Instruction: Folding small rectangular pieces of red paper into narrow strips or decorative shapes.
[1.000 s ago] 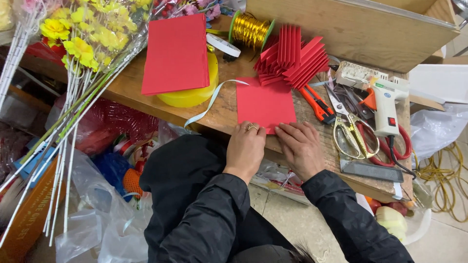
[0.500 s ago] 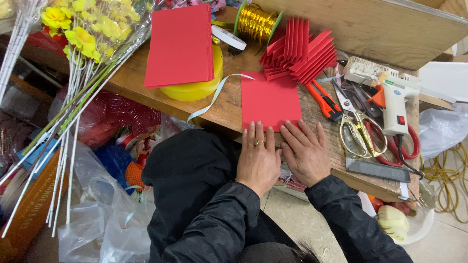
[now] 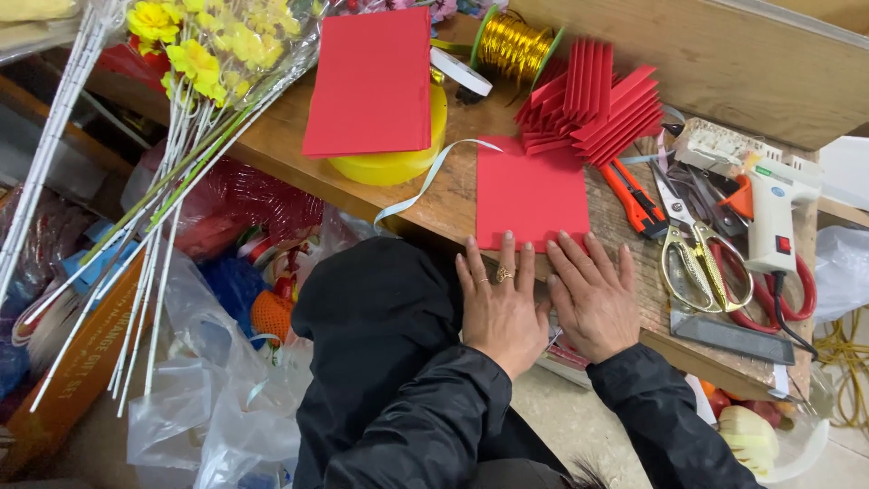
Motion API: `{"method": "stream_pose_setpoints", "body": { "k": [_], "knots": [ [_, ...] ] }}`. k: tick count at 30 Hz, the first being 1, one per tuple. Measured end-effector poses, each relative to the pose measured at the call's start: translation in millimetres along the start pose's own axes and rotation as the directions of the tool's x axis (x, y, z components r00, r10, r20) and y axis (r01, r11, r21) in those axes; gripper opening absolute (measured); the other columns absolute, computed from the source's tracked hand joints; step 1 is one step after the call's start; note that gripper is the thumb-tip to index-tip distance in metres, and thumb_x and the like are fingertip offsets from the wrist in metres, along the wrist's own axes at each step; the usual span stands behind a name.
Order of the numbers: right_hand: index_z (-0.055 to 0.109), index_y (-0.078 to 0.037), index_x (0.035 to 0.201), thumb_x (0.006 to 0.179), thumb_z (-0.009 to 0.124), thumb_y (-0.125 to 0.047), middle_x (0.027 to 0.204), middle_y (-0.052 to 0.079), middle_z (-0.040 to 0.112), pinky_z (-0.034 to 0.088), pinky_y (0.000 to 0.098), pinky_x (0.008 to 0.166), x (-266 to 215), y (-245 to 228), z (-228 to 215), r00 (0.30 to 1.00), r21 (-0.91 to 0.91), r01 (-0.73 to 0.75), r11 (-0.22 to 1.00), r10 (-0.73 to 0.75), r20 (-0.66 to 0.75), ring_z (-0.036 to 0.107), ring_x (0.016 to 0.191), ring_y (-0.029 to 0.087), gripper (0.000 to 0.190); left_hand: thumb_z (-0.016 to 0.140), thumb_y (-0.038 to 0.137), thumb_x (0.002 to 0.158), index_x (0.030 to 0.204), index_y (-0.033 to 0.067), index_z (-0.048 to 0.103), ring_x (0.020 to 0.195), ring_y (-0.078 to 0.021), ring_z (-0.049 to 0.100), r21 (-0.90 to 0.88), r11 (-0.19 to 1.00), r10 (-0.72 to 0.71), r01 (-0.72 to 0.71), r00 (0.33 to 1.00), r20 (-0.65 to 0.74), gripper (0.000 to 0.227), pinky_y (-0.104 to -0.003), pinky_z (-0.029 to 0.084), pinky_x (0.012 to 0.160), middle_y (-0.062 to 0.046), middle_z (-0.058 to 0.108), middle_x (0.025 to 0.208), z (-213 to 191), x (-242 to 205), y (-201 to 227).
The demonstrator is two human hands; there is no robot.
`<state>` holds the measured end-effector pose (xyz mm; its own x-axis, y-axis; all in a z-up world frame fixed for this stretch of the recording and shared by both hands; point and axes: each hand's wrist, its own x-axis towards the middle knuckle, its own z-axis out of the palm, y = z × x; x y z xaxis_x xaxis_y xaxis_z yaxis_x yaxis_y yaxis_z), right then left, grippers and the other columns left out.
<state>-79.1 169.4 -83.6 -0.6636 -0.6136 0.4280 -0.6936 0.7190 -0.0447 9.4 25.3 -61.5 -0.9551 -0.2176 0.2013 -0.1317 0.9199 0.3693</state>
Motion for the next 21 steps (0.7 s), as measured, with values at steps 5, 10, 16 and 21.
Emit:
{"method": "stream_pose_setpoints", "body": {
  "k": [5,10,16,21],
  "knots": [
    [0.055,-0.034,0.155,0.106,0.052,-0.041,0.16,-0.007,0.053,0.019,0.0536,0.13,0.8,2.5,1.5,1.0,0.011,-0.001,1.0,0.001,0.006,0.044,0.152,0.024,0.05,0.062,0.043,0.087,0.161,0.0071,0.036,0.15,-0.0689,0.005,-0.001,1.0,-0.012,0.012,1.0,0.003,0.086,-0.076,0.006,0.122,-0.026,0.023,0.17,2.7,0.9,-1.1],
    [0.057,-0.034,0.154,0.105,0.053,-0.041,0.159,-0.007,0.055,0.021,0.0538,0.129,0.7,2.0,2.8,1.0,0.021,-0.002,1.0,0.002,-0.016,0.045,0.151,0.025,0.05,0.063,0.046,0.088,0.161,0.0097,0.037,0.151,-0.0668,0.008,-0.003,1.0,-0.022,0.022,1.0,0.013,0.085,-0.075,0.006,0.122,-0.029,0.023,0.168,1.5,1.8,-4.3],
    [0.057,-0.034,0.154,0.104,0.053,-0.042,0.159,-0.008,0.055,0.024,0.0553,0.128,2.5,2.3,1.1,1.0,0.049,-0.03,0.998,0.03,0.01,0.045,0.151,0.025,0.05,0.065,0.047,0.086,0.153,0.0098,0.048,0.148,-0.0665,0.02,-0.029,0.999,-0.017,0.016,0.999,-0.036,0.079,-0.071,0.018,0.119,-0.031,0.032,0.16,-6.7,7.0,-9.5],
    [0.058,-0.035,0.152,0.104,0.055,-0.044,0.157,-0.008,0.056,0.024,0.0556,0.126,3.8,8.9,3.4,0.999,0.098,-0.021,0.995,0.019,0.029,0.045,0.151,0.024,0.049,0.058,0.035,0.096,0.124,0.0175,0.069,0.106,-0.0381,0.061,0.004,0.993,0.111,-0.116,0.936,-0.334,0.035,-0.048,0.05,0.069,-0.006,0.062,0.106,39.1,44.7,-55.9]
  ]
}}
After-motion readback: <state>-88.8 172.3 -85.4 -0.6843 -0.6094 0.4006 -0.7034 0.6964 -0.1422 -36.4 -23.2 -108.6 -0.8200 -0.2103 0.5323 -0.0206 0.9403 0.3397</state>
